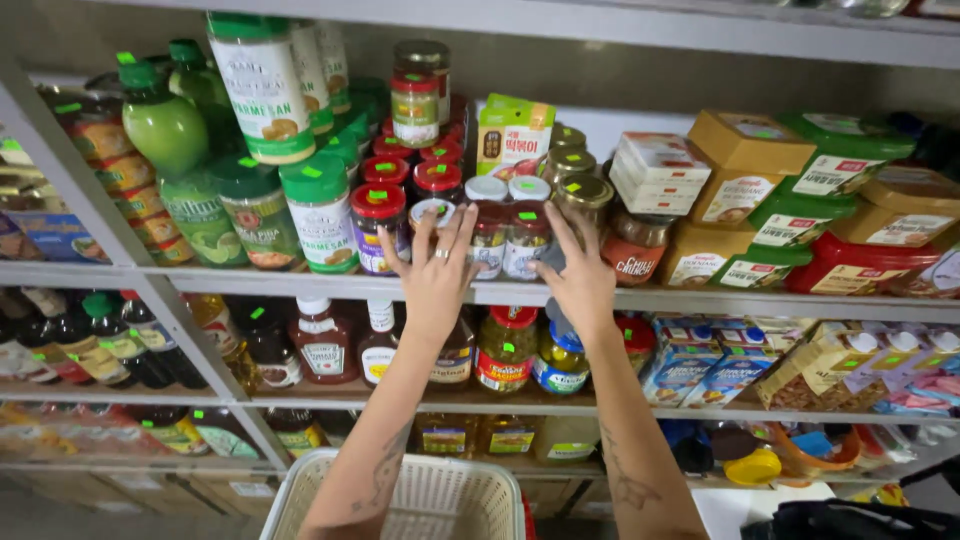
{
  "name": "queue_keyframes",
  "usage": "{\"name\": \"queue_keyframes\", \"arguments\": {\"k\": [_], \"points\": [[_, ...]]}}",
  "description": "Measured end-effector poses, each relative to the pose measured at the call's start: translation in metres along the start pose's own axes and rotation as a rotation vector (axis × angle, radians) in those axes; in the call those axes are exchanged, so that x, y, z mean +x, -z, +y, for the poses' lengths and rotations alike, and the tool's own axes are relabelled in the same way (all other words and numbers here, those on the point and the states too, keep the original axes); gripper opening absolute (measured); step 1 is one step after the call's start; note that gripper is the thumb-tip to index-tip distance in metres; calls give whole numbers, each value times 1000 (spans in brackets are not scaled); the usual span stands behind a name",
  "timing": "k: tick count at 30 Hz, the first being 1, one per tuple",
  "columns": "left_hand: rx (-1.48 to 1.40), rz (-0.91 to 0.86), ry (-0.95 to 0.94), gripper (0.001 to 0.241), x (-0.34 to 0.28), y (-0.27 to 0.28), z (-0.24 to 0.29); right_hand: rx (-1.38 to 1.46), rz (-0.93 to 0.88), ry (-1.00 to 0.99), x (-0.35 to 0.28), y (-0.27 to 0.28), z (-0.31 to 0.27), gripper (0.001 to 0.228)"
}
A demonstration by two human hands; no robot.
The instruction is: Cleaning grocery jars with a cloth and organizing them on the store shelves.
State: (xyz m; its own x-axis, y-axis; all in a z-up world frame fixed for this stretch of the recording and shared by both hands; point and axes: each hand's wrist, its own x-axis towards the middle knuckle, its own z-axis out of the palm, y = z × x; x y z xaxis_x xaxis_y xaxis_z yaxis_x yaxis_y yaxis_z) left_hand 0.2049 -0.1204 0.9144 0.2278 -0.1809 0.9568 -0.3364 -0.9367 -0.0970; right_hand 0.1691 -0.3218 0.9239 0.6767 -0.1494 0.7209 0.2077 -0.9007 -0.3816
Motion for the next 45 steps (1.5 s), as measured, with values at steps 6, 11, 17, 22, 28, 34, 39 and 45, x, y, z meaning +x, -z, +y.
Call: {"name": "queue_keyframes", "arguments": {"k": [6,11,17,22,28,34,39,45], "points": [[26,-45,32,102,-2,-4,-1,-142,9,10,-3,-13,2,74],[16,-95,50,97,1,-3,2,-245,-31,-64,1,-24,10,74],[31,-63,58,101,2,-2,4,-181,-71,-81,1,-19,6,72],[103,48,73,65,1,-10,15,-118,-63,-69,-1,-19,9,80],[-593,72,40,75,31,5,78,184,586,-22,-3,25,47,70],[-557,65,155,52,62,-40,151,143,537,-133,13,24,129,62],[-586,-82,258,55,65,-69,176,299,427,-341,15,36,112,63],[-662,-213,353,59,65,-66,179,490,405,-328,13,36,105,54]]}}
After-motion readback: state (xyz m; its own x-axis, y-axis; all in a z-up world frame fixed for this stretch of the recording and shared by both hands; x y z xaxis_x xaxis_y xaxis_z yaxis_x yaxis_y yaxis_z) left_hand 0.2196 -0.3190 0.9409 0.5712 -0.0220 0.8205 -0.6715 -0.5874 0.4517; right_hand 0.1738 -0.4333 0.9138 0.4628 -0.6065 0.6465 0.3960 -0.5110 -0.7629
